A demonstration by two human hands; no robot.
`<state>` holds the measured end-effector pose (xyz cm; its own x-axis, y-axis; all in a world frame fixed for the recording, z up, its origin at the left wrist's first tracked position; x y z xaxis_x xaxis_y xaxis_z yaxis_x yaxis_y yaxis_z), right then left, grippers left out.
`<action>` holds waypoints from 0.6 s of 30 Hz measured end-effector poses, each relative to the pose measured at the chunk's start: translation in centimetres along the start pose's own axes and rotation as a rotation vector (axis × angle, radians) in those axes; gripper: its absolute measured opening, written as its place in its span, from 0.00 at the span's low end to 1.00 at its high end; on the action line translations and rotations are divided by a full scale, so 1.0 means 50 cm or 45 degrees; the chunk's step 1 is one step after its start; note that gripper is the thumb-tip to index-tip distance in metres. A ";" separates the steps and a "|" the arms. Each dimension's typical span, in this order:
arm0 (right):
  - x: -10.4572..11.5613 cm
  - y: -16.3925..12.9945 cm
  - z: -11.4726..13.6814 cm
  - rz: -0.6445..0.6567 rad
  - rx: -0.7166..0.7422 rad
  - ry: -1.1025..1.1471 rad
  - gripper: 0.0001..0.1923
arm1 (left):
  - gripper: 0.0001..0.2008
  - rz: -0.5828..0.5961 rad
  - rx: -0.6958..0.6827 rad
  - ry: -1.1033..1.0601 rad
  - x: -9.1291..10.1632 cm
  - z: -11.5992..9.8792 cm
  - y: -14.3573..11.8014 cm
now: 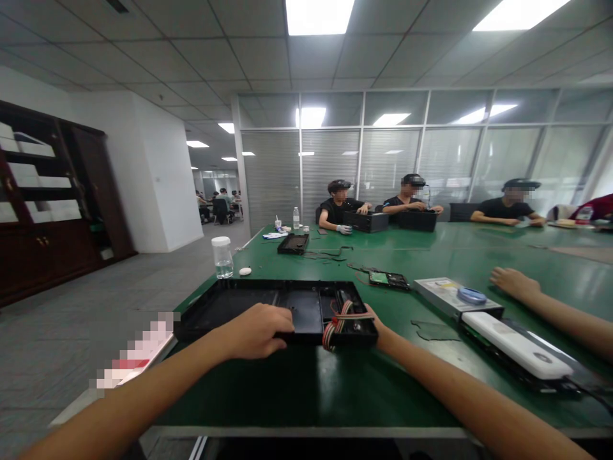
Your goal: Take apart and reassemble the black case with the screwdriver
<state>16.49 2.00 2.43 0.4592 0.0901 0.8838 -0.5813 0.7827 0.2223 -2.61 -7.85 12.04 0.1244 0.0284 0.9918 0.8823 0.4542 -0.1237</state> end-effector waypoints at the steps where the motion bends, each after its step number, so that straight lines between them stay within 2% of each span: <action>1: 0.001 0.003 -0.014 0.009 -0.017 -0.030 0.15 | 0.03 0.016 0.014 -0.010 -0.013 -0.010 -0.013; 4: 0.009 -0.009 -0.056 0.058 -0.077 -0.353 0.14 | 0.02 0.036 0.047 -0.055 -0.050 -0.025 -0.039; 7: 0.034 -0.038 -0.112 0.090 -0.146 -0.692 0.24 | 0.02 0.060 0.045 -0.112 -0.085 -0.028 -0.045; 9: 0.063 -0.062 -0.164 0.076 -0.286 -0.781 0.24 | 0.03 0.093 0.029 -0.149 -0.110 -0.025 -0.040; 12: 0.105 -0.092 -0.233 0.050 -0.535 -0.786 0.17 | 0.06 0.174 0.025 -0.186 -0.141 -0.008 -0.025; 14: 0.125 -0.103 -0.259 -0.001 -0.651 -0.716 0.15 | 0.09 0.288 0.056 -0.235 -0.156 0.020 -0.011; 16: 0.136 -0.106 -0.266 -0.095 -0.717 -0.597 0.12 | 0.14 0.451 0.081 -0.334 -0.167 0.056 0.007; 18: 0.133 -0.100 -0.256 -0.177 -0.698 -0.395 0.13 | 0.18 0.553 0.087 -0.424 -0.165 0.095 0.032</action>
Point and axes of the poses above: each hand's wrist, its own y-axis towards the middle knuckle, its own x-axis out of the back of the hand, z = x × y, the point moved 8 cm from there along y, towards the middle knuckle, and after that the axes turned 15 degrees about z, right-handed, at the moved point
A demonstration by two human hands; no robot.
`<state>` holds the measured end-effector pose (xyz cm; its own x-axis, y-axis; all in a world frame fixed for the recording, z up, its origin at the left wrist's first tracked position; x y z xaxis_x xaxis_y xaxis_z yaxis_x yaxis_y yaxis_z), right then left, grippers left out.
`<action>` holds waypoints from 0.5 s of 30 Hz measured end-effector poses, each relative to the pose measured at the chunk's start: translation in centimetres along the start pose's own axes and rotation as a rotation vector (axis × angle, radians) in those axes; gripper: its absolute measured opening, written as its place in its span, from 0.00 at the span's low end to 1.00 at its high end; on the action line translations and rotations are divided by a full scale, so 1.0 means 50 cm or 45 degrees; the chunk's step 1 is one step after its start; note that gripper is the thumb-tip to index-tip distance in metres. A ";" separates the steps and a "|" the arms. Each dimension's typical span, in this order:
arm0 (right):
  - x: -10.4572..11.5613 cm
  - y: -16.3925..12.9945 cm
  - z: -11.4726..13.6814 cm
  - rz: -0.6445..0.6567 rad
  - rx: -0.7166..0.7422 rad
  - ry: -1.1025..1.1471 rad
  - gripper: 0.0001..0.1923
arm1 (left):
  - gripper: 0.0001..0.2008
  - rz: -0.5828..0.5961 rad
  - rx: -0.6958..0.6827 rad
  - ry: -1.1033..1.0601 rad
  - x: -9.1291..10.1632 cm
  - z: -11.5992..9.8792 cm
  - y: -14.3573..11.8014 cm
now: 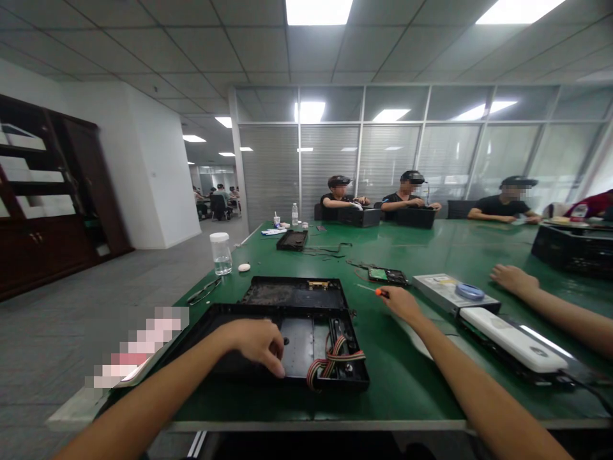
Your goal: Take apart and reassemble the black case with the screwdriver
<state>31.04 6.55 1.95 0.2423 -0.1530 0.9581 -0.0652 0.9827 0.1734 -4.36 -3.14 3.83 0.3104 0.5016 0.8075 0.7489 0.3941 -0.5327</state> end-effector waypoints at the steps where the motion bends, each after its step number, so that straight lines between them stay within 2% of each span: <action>1: -0.005 -0.001 0.014 0.019 0.034 0.134 0.16 | 0.20 -0.022 0.002 -0.007 0.022 0.015 0.013; 2: -0.014 -0.003 0.033 0.064 0.084 0.271 0.19 | 0.20 -0.100 0.023 0.016 0.049 0.031 0.027; 4: -0.038 -0.010 0.080 0.209 0.205 0.487 0.24 | 0.22 -0.393 0.106 0.142 0.109 0.059 0.055; 6: -0.059 -0.022 0.128 0.339 0.334 0.542 0.24 | 0.25 -0.542 0.141 0.244 0.134 0.076 0.094; 10: -0.063 -0.042 0.178 0.329 0.528 0.305 0.19 | 0.16 -0.528 0.072 0.313 0.119 0.091 0.169; 15: -0.074 -0.045 0.163 0.425 0.489 0.073 0.13 | 0.09 -0.543 -0.014 0.350 0.106 0.094 0.164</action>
Point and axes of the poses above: each hand's wrist, its own y-axis towards the middle knuckle, its own x-axis out of the back of the hand, z = x × y, the point moved 8 cm from there along y, towards the middle knuckle, and after that the axes turned 15 degrees about z, right-handed, at the moved point
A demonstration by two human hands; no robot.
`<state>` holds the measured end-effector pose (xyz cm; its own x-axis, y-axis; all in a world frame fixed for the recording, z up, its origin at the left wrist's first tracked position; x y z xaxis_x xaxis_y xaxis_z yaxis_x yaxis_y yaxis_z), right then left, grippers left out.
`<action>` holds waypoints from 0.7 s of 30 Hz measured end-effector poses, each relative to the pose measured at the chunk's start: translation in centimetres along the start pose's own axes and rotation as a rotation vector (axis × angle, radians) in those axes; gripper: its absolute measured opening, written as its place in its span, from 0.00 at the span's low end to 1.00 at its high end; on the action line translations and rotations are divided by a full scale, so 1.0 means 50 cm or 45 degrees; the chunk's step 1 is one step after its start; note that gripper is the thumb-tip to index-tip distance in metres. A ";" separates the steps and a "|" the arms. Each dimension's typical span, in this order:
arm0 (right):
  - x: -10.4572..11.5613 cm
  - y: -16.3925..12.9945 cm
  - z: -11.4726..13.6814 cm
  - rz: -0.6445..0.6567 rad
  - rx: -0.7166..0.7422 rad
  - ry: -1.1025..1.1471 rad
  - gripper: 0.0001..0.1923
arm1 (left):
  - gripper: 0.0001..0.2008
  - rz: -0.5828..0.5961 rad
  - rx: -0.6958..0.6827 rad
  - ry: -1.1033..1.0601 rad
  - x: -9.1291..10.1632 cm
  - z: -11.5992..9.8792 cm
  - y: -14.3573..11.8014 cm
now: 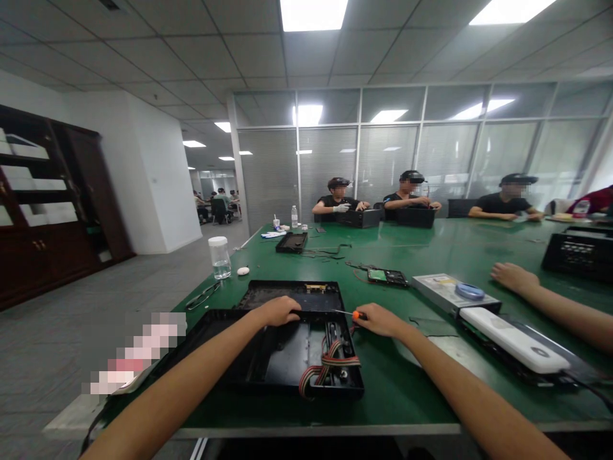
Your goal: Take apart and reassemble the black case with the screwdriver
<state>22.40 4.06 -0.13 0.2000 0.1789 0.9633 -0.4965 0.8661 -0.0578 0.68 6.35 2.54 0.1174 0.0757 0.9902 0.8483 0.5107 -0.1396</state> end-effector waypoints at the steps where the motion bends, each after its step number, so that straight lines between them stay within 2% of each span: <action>1: 0.000 -0.001 -0.003 0.003 -0.013 -0.008 0.12 | 0.09 0.011 0.000 -0.008 0.002 0.000 -0.007; 3: 0.000 -0.001 -0.006 -0.011 -0.026 0.000 0.11 | 0.15 -0.020 0.008 -0.023 0.012 -0.001 -0.023; 6: -0.001 0.002 -0.007 -0.034 -0.022 0.047 0.11 | 0.25 -0.170 -0.053 0.034 0.036 -0.023 -0.044; 8: -0.003 0.006 -0.007 -0.032 -0.016 0.070 0.12 | 0.21 -0.223 -0.131 0.119 0.041 -0.046 -0.050; 11: -0.003 0.009 -0.009 -0.018 -0.017 0.086 0.14 | 0.07 -0.211 -0.180 0.231 0.030 -0.065 -0.044; 17: 0.000 0.007 -0.009 -0.014 -0.006 0.129 0.16 | 0.08 -0.222 -0.209 0.429 0.003 -0.079 -0.028; 21: 0.003 0.006 -0.010 -0.023 -0.001 0.116 0.16 | 0.08 -0.209 -0.236 0.520 -0.001 -0.093 -0.030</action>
Point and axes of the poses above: each hand's wrist, its own y-axis towards the middle knuckle, its own x-axis out of the back of the hand, z = x × y, the point moved 8 cm from there along y, towards the middle knuckle, and after that the axes turned 15 degrees about z, right-handed, at the moved point
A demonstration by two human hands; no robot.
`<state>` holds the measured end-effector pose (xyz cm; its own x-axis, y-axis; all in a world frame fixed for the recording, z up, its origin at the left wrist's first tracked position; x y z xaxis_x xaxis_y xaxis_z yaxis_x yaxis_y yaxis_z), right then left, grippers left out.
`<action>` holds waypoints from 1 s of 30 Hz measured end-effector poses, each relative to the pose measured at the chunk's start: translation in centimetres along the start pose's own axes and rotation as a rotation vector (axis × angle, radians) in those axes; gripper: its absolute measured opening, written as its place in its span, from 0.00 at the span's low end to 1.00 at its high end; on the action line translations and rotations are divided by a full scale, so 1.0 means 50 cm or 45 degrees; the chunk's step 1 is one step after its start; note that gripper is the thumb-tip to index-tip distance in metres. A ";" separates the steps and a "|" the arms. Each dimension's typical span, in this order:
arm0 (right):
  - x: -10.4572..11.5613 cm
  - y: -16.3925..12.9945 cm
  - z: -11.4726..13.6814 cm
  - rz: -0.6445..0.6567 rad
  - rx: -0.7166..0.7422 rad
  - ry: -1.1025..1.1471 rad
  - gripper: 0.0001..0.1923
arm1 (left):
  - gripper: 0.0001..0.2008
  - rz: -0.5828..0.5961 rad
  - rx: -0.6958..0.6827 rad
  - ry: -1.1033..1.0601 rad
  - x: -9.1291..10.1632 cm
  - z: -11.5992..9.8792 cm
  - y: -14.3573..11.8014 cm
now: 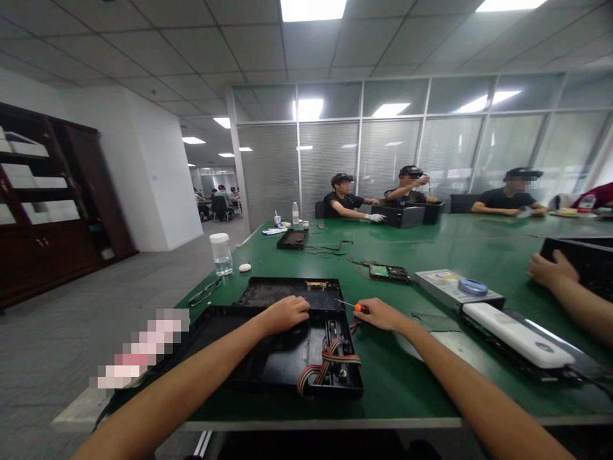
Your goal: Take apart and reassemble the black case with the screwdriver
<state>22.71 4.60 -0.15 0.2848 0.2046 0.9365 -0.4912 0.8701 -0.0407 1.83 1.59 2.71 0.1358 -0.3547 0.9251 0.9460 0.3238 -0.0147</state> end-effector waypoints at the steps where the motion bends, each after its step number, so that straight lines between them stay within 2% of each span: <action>1: 0.001 0.000 -0.001 -0.004 0.004 -0.001 0.16 | 0.08 -0.004 0.000 0.000 0.006 -0.001 -0.001; 6: 0.003 0.003 -0.004 -0.038 0.023 0.040 0.16 | 0.09 -0.005 0.122 -0.131 0.046 0.020 0.013; 11: 0.010 0.001 -0.003 -0.069 -0.005 0.052 0.17 | 0.07 0.157 0.008 -0.276 0.048 -0.007 0.079; 15: 0.021 -0.006 -0.007 -0.106 -0.029 0.013 0.17 | 0.09 0.090 -0.060 -0.506 0.040 -0.024 0.117; 22: 0.014 -0.002 -0.005 -0.091 -0.001 -0.004 0.18 | 0.08 -0.068 -0.014 -0.791 0.013 -0.014 0.110; 30: 0.045 -0.015 -0.015 -0.204 -0.036 0.102 0.17 | 0.08 -0.069 -0.085 -0.800 0.011 -0.023 0.106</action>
<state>24.34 4.74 1.74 0.4228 0.0967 0.9011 -0.4114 0.9064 0.0957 7.27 2.08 2.70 -0.0922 0.2203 0.9711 0.9658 0.2570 0.0334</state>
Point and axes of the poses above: each hand's wrist, its own y-axis towards the middle knuckle, its own x-axis out of the back of the hand, z = x × y, the point moved 8 cm from there along y, towards the middle knuckle, and after that the axes turned 15 degrees about z, right-handed, at the moved point
